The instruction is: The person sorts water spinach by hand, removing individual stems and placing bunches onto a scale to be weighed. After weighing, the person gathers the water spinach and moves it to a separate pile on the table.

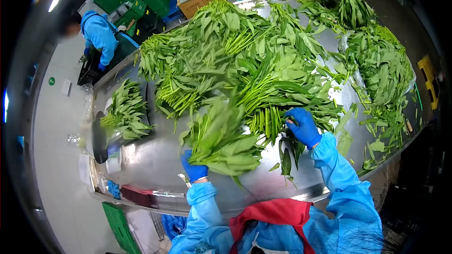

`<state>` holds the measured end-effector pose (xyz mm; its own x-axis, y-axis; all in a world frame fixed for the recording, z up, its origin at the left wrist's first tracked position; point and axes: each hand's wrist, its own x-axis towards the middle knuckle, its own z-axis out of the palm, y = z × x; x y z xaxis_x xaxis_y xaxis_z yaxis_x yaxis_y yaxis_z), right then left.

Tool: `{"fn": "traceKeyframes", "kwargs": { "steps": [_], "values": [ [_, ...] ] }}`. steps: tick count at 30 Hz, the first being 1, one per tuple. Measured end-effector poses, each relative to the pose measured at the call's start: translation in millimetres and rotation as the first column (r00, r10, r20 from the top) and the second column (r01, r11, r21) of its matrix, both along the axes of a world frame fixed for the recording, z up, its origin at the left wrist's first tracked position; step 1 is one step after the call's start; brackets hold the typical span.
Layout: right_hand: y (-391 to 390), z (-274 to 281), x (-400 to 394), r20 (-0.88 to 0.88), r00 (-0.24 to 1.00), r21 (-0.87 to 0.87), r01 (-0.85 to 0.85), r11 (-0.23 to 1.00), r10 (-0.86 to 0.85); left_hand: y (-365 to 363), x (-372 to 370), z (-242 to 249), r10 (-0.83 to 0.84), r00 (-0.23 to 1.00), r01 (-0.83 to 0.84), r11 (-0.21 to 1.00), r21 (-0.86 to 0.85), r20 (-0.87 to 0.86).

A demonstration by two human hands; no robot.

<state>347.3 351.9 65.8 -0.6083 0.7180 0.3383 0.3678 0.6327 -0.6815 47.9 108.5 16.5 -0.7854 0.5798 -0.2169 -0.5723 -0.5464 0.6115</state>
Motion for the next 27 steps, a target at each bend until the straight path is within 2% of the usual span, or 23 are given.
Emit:
{"fn": "traceKeyframes", "kwargs": {
  "steps": [1, 2, 3, 5, 6, 9, 11, 12, 13, 15, 16, 17, 18, 20, 21, 25, 26, 27],
  "values": [
    [5, 13, -3, 0.015, 0.999, 0.095, 0.037, 0.995, -0.039, -3, 4, 23, -0.072, 0.996, 0.069, 0.996, 0.059, 0.048],
    [12, 19, -6, 0.190, 0.981, 0.085, 0.027, 0.996, -0.043, -6, 8, 47, -0.146, 0.985, 0.134, 0.984, 0.116, 0.094],
    [19, 26, -14, 0.251, 0.968, 0.128, -0.015, 0.992, -0.018, -13, 0, 52, -0.160, 0.925, 0.083, 0.970, 0.226, 0.345],
    [28, 40, -43, 0.377, 0.926, 0.203, -0.106, 0.973, 0.022, -39, -24, 14, -0.366, 0.922, 0.352, 0.928, 0.122, 0.124],
    [32, 41, -60, 0.450, 0.890, 0.241, -0.204, 0.949, 0.077, -26, -7, 44, -0.526, 0.823, 0.503, 0.850, 0.155, 0.216],
    [48, 28, -115, 0.691, 0.702, 0.277, -0.480, 0.832, 0.175, 7, 39, 60, -0.549, 0.735, 0.567, 0.820, 0.082, 0.398],
    [59, 13, -143, 0.811, 0.564, 0.228, -0.546, 0.806, 0.153, 29, 71, 59, -0.451, 0.753, 0.487, 0.872, 0.056, 0.479],
    [63, 8, -153, 0.864, 0.485, 0.197, -0.572, 0.796, 0.135, 37, 81, 52, -0.451, 0.720, 0.471, 0.876, 0.106, 0.528],
    [65, 9, -159, 0.864, 0.484, 0.168, -0.537, 0.827, 0.140, 45, 89, 49, -0.444, 0.742, 0.473, 0.877, 0.077, 0.502],
    [65, 12, -167, 0.877, 0.456, 0.102, -0.489, 0.866, 0.154, 62, 110, 58, -0.303, 0.779, 0.390, 0.920, -0.045, 0.549],
    [64, 6, -167, 0.854, 0.509, 0.171, -0.469, 0.866, 0.107, 67, 114, 47, -0.351, 0.788, 0.388, 0.921, 0.035, 0.506],
    [60, -5, -166, 0.826, 0.561, 0.239, -0.447, 0.862, 0.061, 70, 113, 23, -0.357, 0.738, 0.362, 0.926, 0.111, 0.573],
    [57, -10, -163, 0.791, 0.612, 0.309, -0.420, 0.854, 0.014, 76, 115, 23, -0.343, 0.733, 0.357, 0.929, 0.097, 0.587],
    [55, -17, -157, 0.770, 0.638, 0.364, -0.413, 0.835, -0.019, 92, 121, 23, -0.287, 0.756, 0.338, 0.941, 0.025, 0.588],
    [53, -15, -155, 0.757, 0.652, 0.389, -0.410, 0.825, -0.033, 99, 121, 24, -0.374, 0.743, 0.403, 0.912, 0.075, 0.556],
    [61, 6, -150, 0.753, 0.651, 0.325, -0.493, 0.807, 0.095, 123, 131, 35, -0.382, 0.736, 0.425, 0.903, 0.058, 0.558],
    [64, 13, -146, 0.750, 0.658, 0.384, -0.510, 0.770, 0.062, 126, 132, 30, -0.394, 0.734, 0.427, 0.901, 0.075, 0.554],
    [67, 21, -143, 0.727, 0.681, 0.363, -0.483, 0.797, 0.081, 127, 132, 28, -0.403, 0.732, 0.427, 0.900, 0.092, 0.549]
  ]
}}
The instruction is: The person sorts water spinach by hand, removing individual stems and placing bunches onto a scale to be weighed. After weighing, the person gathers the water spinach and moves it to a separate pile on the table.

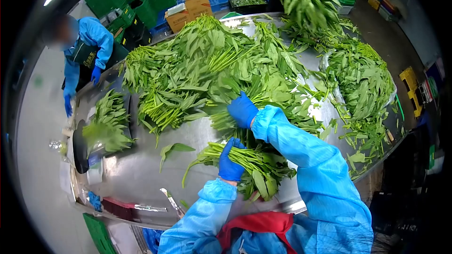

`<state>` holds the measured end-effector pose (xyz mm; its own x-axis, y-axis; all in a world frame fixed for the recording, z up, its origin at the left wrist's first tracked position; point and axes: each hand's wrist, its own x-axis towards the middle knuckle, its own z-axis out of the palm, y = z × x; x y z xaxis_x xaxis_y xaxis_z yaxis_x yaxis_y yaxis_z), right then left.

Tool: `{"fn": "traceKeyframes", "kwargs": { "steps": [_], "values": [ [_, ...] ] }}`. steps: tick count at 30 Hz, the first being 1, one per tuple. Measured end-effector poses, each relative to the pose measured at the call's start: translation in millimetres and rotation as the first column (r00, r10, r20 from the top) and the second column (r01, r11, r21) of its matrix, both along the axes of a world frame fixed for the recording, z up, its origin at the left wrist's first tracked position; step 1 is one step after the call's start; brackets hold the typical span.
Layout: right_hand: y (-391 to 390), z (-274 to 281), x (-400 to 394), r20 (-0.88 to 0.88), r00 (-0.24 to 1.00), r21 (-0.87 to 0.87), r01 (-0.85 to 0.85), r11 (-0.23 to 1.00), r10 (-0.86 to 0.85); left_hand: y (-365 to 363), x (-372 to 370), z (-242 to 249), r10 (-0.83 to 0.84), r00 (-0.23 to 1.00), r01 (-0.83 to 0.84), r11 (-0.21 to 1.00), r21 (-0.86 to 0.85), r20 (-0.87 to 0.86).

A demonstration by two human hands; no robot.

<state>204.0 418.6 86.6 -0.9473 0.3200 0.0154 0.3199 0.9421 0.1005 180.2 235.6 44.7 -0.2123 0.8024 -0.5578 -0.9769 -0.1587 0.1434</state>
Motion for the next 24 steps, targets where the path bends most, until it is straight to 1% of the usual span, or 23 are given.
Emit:
{"fn": "traceKeyframes", "kwargs": {
  "steps": [1, 2, 3, 4, 5, 6, 7, 8, 9, 10, 12, 13, 14, 16, 17, 18, 19, 20, 22, 23, 24],
  "values": [
    [3, 6, 3, -0.029, 0.999, -0.047, 0.016, 0.999, -0.017, -3, 0, -1, -0.014, 1.000, 0.014, 0.996, 0.093, 0.000],
    [5, 13, 5, -0.057, 0.998, -0.095, 0.028, 0.995, -0.033, -2, 1, -1, -0.003, 1.000, 0.003, 0.992, 0.128, 0.003],
    [4, 26, 9, -0.112, 0.992, -0.098, 0.040, 0.994, -0.051, -1, 3, 5, 0.012, 1.000, -0.013, 0.987, 0.162, 0.007],
    [-4, 48, 12, -0.107, 0.994, -0.097, 0.022, 0.995, -0.032, -1, 7, 14, 0.030, 0.999, -0.032, 0.981, 0.194, 0.013],
    [-15, 74, 16, -0.102, 0.995, -0.098, 0.007, 0.995, -0.017, 4, 15, 43, 0.032, 0.997, -0.017, 0.982, 0.187, -0.076],
    [-26, 91, 19, -0.096, 0.995, -0.099, -0.002, 0.995, -0.007, 5, 18, 58, 0.043, 0.987, 0.007, 0.952, 0.306, -0.155],
    [-41, 97, 20, -0.207, 0.978, -0.061, -0.035, 0.998, 0.021, 1, 19, 50, 0.060, 0.994, -0.023, 0.937, 0.349, -0.096],
    [-58, 103, 18, -0.113, 0.991, 0.000, -0.070, 0.998, 0.070, -5, 17, 41, 0.066, 0.997, -0.045, 0.918, 0.394, -0.039],
    [-70, 115, 18, -0.080, 0.991, -0.107, -0.114, 0.988, 0.105, -13, 15, 39, 0.056, 0.975, 0.024, 0.936, 0.351, -0.217],
    [-80, 110, 10, 0.000, 0.996, -0.214, -0.083, 0.973, 0.085, -18, 15, 58, 0.021, 0.962, 0.072, 0.942, 0.329, -0.273],
    [-90, 102, -7, 0.209, 0.974, -0.380, 0.001, 0.925, 0.084, -30, 5, 44, 0.079, 0.952, -0.017, 0.978, 0.209, -0.296],
    [-99, 77, -16, 0.164, 0.983, -0.411, -0.006, 0.912, 0.081, -38, -1, 34, 0.110, 0.948, -0.058, 0.982, 0.178, -0.298],
    [-115, 62, -22, 0.140, 0.987, -0.401, -0.016, 0.916, 0.079, -50, -6, 23, 0.130, 0.956, -0.084, 0.980, 0.181, -0.262],
    [-144, 38, -34, 0.130, 0.990, -0.461, 0.018, 0.887, 0.048, -72, -17, 1, 0.172, 0.967, -0.137, 0.973, 0.185, -0.189],
    [-163, 21, -41, 0.073, 0.997, -0.469, 0.028, 0.883, 0.008, -81, -20, -12, 0.217, 0.890, -0.161, 0.972, 0.169, -0.401],
    [-182, 5, -46, 0.019, 0.999, -0.475, 0.038, 0.879, -0.033, -89, -22, -25, 0.246, 0.769, -0.204, 0.969, 0.139, -0.590],
    [-199, -5, -47, -0.031, 0.997, -0.479, 0.049, 0.877, -0.072, -95, -25, -31, 0.265, 0.753, -0.225, 0.964, 0.142, -0.602],
    [-214, -14, -46, -0.046, 0.996, -0.438, 0.048, 0.898, -0.075, -99, -27, -35, 0.278, 0.772, -0.235, 0.960, 0.150, -0.571],
    [-230, -12, -42, -0.079, 0.993, -0.341, 0.052, 0.939, -0.084, -104, -32, -43, 0.294, 0.822, -0.239, 0.956, 0.172, -0.488],
    [-233, -12, -40, -0.028, 0.998, -0.349, 0.048, 0.936, -0.062, -107, -32, -46, 0.298, 0.834, -0.239, 0.954, 0.182, -0.465],
    [-235, -5, -34, -0.086, 0.994, -0.375, 0.036, 0.926, -0.074, -109, -33, -48, 0.303, 0.842, -0.241, 0.952, 0.191, -0.446]
  ]
}}
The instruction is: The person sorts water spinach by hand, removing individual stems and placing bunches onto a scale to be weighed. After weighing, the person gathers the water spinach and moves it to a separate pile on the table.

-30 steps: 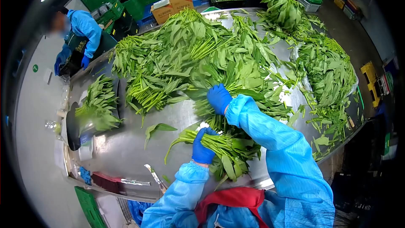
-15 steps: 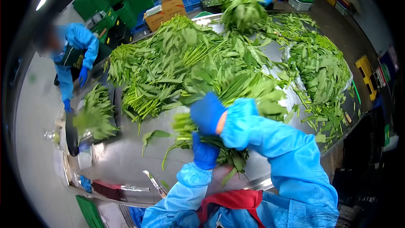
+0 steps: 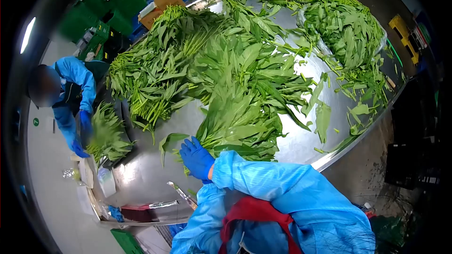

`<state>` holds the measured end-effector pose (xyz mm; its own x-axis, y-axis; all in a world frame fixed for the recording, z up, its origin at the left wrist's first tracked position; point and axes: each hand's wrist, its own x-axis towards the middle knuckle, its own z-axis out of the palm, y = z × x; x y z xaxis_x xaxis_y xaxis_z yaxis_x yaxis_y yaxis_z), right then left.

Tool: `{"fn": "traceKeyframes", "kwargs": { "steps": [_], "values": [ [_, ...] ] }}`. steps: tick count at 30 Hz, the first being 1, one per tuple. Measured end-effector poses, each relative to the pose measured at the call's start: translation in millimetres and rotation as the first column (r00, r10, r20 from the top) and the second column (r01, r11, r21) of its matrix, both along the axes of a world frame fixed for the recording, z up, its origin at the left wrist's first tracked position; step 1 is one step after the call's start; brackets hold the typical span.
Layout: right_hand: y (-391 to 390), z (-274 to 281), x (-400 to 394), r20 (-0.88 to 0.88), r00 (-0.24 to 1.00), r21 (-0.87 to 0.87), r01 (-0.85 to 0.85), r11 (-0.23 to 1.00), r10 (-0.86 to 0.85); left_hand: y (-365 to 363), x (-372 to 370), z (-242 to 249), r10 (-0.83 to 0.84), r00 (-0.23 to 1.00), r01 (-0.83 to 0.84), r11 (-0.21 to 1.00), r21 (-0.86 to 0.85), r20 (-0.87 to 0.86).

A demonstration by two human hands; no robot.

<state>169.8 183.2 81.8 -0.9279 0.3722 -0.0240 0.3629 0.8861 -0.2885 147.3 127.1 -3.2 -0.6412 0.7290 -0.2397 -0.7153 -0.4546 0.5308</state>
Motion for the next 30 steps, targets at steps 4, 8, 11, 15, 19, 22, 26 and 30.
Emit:
{"fn": "traceKeyframes", "kwargs": {
  "steps": [4, 8, 11, 15, 19, 22, 26, 30],
  "values": [
    [-3, 16, 15, -0.177, 0.978, -0.087, 0.094, 0.992, -0.109, 0, -6, -6, -0.009, 1.000, 0.008, 0.999, 0.035, 0.028],
    [-1, 8, 6, -0.172, 0.962, -0.119, 0.195, 0.974, -0.214, 0, -10, -9, -0.041, 0.998, 0.038, 0.997, 0.066, 0.044],
    [0, -1, 1, -0.047, 0.979, -0.119, 0.191, 0.974, -0.198, -3, -12, -9, -0.064, 0.996, 0.059, 0.995, 0.085, 0.055],
    [-6, -5, -1, -0.056, 0.974, -0.133, 0.208, 0.969, -0.217, -5, -17, -12, -0.082, 0.994, 0.075, 0.992, 0.102, 0.070],
    [2, 1, 9, -0.285, 0.915, -0.279, 0.205, 0.938, -0.285, 0, -23, -17, -0.108, 0.990, 0.096, 0.987, 0.127, 0.086],
    [42, 10, 66, -0.633, 0.565, -0.478, 0.253, 0.841, -0.529, 5, -28, -21, -0.127, 0.986, 0.110, 0.982, 0.152, 0.104],
    [122, -66, 173, -0.316, 0.175, -0.865, 0.351, 0.359, -0.932, 5, -27, -23, -0.059, 0.998, 0.055, 0.992, 0.115, 0.029],
    [143, -78, 194, -0.047, 0.193, -0.981, 0.174, 0.081, -0.980, 7, -29, -21, -0.110, 0.994, 0.104, 0.982, 0.155, 0.030]
  ]
}}
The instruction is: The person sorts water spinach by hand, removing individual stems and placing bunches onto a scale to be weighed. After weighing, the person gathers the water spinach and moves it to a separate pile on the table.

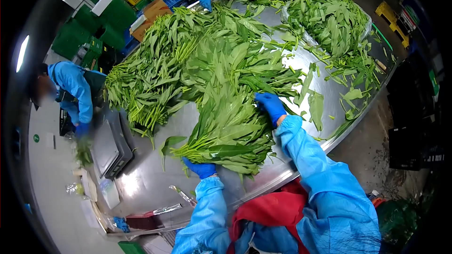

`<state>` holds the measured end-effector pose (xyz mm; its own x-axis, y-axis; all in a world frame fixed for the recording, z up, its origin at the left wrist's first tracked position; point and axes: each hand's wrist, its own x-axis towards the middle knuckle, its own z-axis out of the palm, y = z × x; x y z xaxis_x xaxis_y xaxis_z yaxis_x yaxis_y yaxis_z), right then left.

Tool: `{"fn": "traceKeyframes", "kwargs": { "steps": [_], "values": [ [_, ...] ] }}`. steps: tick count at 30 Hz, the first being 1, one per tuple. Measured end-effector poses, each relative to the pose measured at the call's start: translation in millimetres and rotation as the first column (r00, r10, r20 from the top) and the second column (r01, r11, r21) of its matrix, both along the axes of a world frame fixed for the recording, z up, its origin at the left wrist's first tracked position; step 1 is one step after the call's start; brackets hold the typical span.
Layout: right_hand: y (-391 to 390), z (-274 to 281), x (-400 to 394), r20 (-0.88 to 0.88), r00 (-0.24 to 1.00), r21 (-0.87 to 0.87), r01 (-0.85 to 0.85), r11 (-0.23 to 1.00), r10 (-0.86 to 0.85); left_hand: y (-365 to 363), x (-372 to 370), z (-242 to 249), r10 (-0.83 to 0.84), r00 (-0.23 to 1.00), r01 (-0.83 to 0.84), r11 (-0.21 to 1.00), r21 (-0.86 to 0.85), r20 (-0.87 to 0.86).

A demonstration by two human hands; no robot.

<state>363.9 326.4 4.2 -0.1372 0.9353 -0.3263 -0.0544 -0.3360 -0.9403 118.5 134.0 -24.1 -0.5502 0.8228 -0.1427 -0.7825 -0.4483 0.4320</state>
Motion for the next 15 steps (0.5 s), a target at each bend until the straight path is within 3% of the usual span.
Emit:
{"fn": "traceKeyframes", "kwargs": {
  "steps": [2, 4, 9, 12, 13, 14, 15],
  "values": [
    [0, 24, -22, -0.024, 0.999, -0.078, -0.041, 0.996, 0.039, 1, 1, 2, 0.030, 0.999, -0.031, 0.999, -0.033, -0.029],
    [7, 8, -41, 0.078, 0.992, 0.117, -0.112, 0.987, 0.103, 3, 3, 8, 0.040, 0.998, -0.042, 0.998, -0.045, -0.054],
    [15, -19, -49, 0.179, 0.984, 0.223, -0.040, 0.974, -0.001, 4, 7, 11, 0.041, 0.997, -0.044, 0.998, -0.038, -0.071],
    [11, -12, -41, 0.076, 0.996, 0.136, 0.031, 0.990, -0.041, 5, 5, 5, 0.055, 0.994, -0.060, 0.997, -0.049, -0.092],
    [11, 4, -33, 0.008, 0.997, 0.017, 0.083, 0.996, -0.083, 5, 4, 5, 0.062, 0.993, -0.068, 0.996, -0.059, -0.099],
    [20, -7, -20, -0.106, 0.980, -0.045, 0.163, 0.986, -0.167, 4, 2, 3, 0.086, 0.980, -0.103, 0.991, -0.088, -0.178],
    [32, -16, -2, -0.053, 0.977, -0.022, 0.207, 0.978, -0.208, 0, -2, -1, 0.106, 0.961, -0.139, 0.984, -0.114, -0.257]
  ]
}}
